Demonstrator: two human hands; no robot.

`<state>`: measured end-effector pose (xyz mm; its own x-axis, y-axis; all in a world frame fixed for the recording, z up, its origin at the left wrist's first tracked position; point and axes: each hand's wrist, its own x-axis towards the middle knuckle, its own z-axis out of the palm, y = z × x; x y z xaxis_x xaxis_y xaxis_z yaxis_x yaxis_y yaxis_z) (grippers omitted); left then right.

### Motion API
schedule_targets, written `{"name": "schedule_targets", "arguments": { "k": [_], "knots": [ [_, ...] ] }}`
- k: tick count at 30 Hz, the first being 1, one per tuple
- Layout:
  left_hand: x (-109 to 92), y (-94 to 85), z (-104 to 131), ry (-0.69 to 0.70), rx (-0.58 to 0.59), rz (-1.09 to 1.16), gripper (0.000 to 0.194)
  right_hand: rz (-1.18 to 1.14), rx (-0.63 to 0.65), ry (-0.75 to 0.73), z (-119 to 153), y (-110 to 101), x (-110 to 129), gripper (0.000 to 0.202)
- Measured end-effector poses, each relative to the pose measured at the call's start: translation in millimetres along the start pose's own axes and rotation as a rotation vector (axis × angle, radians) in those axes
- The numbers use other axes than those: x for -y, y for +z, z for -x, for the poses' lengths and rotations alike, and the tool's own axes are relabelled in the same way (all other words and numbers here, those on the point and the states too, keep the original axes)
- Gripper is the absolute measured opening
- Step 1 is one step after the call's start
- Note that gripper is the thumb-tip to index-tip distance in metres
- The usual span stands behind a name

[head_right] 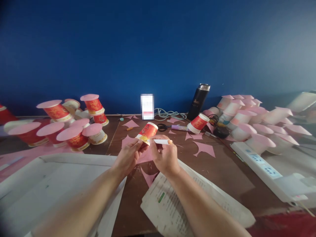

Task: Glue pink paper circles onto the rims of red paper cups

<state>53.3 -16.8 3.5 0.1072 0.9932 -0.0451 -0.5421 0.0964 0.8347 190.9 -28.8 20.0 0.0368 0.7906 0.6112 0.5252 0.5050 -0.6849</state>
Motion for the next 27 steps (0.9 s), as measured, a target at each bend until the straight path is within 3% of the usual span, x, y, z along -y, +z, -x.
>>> {"name": "schedule_targets", "arguments": {
  "k": [10,27],
  "knots": [
    [6.0,-1.6,1.2,0.008,0.075,-0.107,0.023,-0.034,-0.039,-0.036,-1.4,1.0,-2.5,0.015],
    [10.4,-11.8,-3.0,0.046,0.05,-0.232,0.026,-0.038,-0.018,-0.021,-0.7,0.7,-3.8,0.013]
  ]
}}
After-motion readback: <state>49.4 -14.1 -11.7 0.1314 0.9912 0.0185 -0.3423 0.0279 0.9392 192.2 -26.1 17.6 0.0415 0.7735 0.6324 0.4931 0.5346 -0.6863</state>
